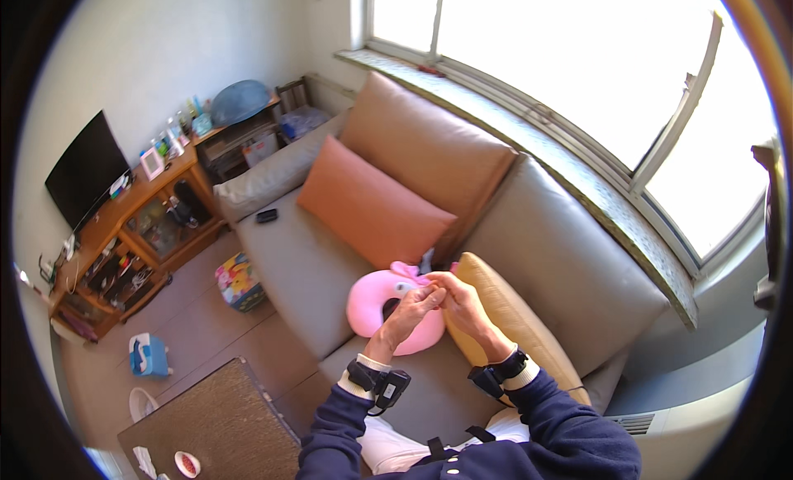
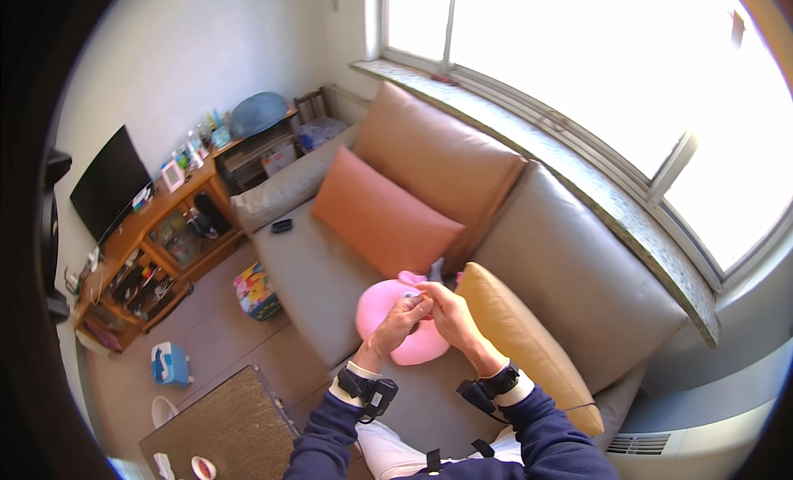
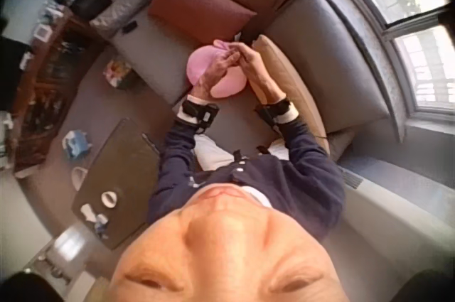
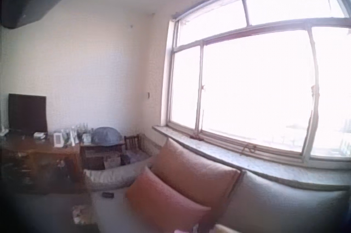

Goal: The person brushes a striped bedsheet with a hand brush, then walks to the living room to raise a window blind and open the window. They return to the bedroom and adjust the curtains.

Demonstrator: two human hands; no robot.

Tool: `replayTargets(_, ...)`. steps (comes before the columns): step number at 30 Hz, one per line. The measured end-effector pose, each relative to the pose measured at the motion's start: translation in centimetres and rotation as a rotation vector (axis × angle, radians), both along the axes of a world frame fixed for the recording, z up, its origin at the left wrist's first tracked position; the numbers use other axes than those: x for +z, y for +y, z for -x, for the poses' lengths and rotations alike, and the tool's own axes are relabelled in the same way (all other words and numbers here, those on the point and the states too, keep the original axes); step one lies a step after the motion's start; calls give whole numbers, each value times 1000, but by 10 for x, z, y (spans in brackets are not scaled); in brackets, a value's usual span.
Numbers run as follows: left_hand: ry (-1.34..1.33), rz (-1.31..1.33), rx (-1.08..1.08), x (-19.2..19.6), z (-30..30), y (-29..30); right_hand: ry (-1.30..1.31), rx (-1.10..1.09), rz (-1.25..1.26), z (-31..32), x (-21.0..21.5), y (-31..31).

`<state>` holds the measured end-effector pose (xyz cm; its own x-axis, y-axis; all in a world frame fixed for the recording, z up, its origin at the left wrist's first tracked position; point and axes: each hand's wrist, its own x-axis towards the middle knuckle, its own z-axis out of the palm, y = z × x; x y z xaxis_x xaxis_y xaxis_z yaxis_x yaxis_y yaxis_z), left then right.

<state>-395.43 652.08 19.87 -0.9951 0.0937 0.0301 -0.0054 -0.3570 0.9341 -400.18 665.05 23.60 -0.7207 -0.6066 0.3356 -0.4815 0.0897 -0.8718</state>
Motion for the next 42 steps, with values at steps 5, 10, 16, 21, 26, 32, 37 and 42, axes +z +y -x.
replayTargets(5,-28,-148,-11,9,-42,-79,188,136,-179,-32,33,-74)
replayTargets(10,-104,-82,-218,32,-33,-74,345,-11,-269,-26,59,-13)
replayTargets(16,-168,-25,-446,55,24,-17,-54,-545,-294,-26,97,148)
replayTargets(21,-390,96,-627,27,84,74,-100,-906,-391,-70,138,289)
replayTargets(26,-631,422,-774,-23,111,161,-343,-1093,-475,-136,158,406)
replayTargets(32,-760,526,-885,-66,131,228,-619,-820,-640,-162,62,454)
replayTargets(37,-814,600,-872,-85,158,263,-715,-876,-575,-121,-70,433)
replayTargets(42,-937,449,-800,-92,179,273,-621,-1064,-969,-80,-105,429)
